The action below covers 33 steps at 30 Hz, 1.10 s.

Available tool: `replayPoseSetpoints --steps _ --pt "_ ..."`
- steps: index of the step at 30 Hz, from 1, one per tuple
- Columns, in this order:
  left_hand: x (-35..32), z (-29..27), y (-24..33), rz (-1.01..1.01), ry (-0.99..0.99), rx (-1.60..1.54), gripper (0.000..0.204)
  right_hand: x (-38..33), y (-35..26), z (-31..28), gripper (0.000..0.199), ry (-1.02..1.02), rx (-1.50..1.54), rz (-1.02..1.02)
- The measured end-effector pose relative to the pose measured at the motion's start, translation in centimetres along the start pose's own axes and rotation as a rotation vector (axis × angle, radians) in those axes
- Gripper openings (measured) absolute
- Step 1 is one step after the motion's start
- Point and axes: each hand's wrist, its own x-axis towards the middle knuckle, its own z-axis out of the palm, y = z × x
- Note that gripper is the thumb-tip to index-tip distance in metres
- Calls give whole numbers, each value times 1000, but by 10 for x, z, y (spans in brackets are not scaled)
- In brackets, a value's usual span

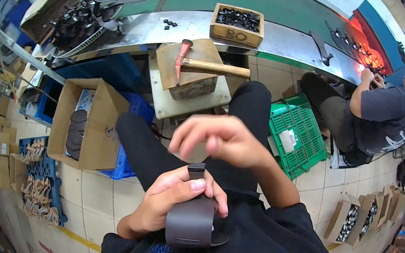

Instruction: Manually assemble and hammer components of a shoe sole.

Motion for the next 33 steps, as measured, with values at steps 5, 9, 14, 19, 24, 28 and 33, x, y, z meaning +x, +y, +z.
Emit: replayPoseSetpoints --steps 5,9,14,19,24,28,33 --pt "20 -13 8 261 166 261 21 -2 -13 -42 67 167 -124 66" --pt "73 -47 29 654 369 816 19 -29 -25 -20 84 125 241 391" --pt "160 -49 38 758 240 1161 38 -71 -34 -61 63 759 35 251" --pt "182 -83 31 501 111 1055 33 -187 27 -166 49 1324 -370 166" --pt "195 -124 0 53 -173 835 28 -359 126 -261 47 1594 -710 590" --pt "223 -282 -143 -348 152 926 34 -313 149 -283 35 1527 -1413 838" --pt "140 -355 -233 -722 -9 1414 44 -212 38 -370 51 1633 -1279 451"
